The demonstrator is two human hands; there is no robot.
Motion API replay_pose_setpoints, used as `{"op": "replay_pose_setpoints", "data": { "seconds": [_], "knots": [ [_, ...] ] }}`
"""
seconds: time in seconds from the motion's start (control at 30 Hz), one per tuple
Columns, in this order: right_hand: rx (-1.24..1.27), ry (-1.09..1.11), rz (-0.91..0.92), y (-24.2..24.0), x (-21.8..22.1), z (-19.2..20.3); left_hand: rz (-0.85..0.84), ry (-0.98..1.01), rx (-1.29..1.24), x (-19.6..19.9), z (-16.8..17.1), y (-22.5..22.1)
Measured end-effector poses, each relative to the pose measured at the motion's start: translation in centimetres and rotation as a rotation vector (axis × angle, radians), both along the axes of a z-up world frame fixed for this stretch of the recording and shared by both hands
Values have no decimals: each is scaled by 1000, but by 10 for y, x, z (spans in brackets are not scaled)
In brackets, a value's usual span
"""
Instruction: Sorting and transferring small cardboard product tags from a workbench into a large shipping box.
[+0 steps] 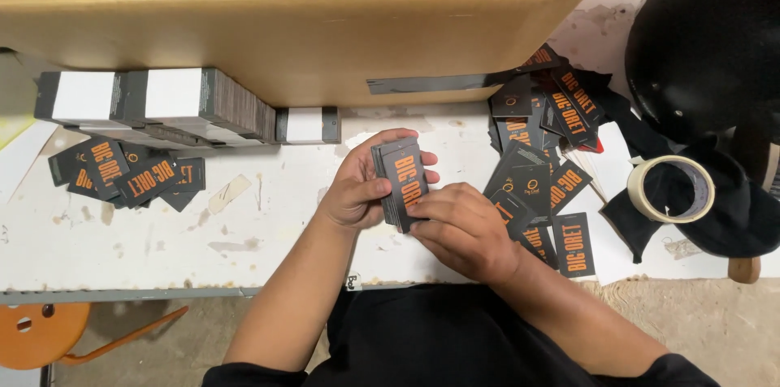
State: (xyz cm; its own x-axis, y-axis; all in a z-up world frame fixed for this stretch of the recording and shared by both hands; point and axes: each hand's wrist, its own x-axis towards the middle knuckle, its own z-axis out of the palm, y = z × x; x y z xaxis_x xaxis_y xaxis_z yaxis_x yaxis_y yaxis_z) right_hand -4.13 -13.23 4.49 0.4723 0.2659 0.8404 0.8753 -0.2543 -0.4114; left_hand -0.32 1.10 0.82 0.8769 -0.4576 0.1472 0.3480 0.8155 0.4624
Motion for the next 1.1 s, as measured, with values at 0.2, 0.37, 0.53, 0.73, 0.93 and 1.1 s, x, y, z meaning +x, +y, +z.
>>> {"op": "replay_pose_setpoints", "data": {
  "seconds": [0.2, 0.37, 0.53, 0.73, 0.93, 1.1],
  "knots": [
    [-52, 41, -38, -4, 6, -7, 39, -59, 161, 1, 9, 0],
    [-111, 255, -35, -17, 13, -20, 52, -97, 282, 1, 2, 0],
    [-240, 382, 57, -19, 21, -8, -33, -102, 384, -1, 0, -3],
    [-216, 523, 135, -19, 21, -28, -39, -105, 464, 0, 5, -3],
    [-231, 486, 81, -18, 24, -38, -51, -80, 459, 0, -5, -5],
    [-440, 521, 79, -20, 29, -22, 35, -40, 508, 0, -2, -4]
  ]
}}
